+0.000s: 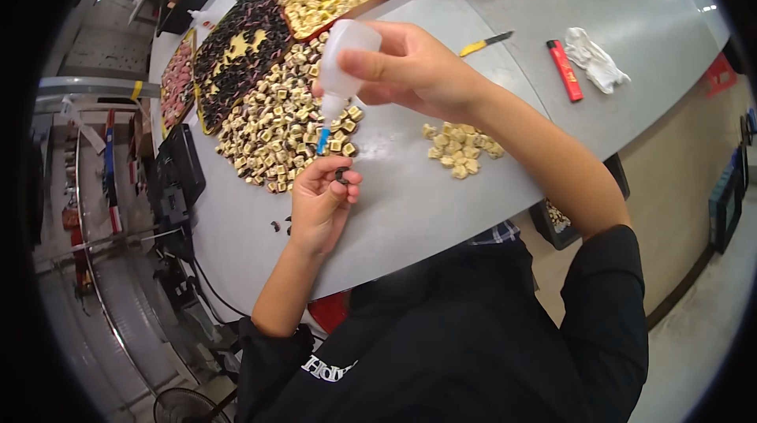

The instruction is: Applying glue to small black components and attaching them to gold components on a factory assembly line.

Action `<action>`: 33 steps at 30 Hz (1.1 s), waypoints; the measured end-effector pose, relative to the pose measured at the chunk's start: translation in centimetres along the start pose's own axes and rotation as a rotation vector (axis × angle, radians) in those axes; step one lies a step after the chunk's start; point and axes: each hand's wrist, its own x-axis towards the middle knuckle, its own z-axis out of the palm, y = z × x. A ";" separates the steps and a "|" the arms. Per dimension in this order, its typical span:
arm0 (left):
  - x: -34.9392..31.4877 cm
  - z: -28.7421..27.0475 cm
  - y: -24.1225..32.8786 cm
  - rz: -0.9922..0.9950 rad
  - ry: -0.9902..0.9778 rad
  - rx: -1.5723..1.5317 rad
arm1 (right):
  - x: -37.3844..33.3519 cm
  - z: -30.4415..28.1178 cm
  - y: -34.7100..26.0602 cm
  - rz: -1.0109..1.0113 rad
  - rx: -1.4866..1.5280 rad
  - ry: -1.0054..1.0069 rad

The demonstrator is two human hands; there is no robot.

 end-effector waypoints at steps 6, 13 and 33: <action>0.3 0.5 0.2 0.062 0.063 0.030 | -0.1 0.8 -0.1 0.067 -0.044 0.019; 0.5 0.2 0.1 0.157 -0.026 0.082 | -0.4 1.7 0.1 0.055 -0.150 0.066; 0.6 0.0 -0.1 0.166 -0.044 0.088 | -0.7 2.9 0.0 0.110 -0.232 0.083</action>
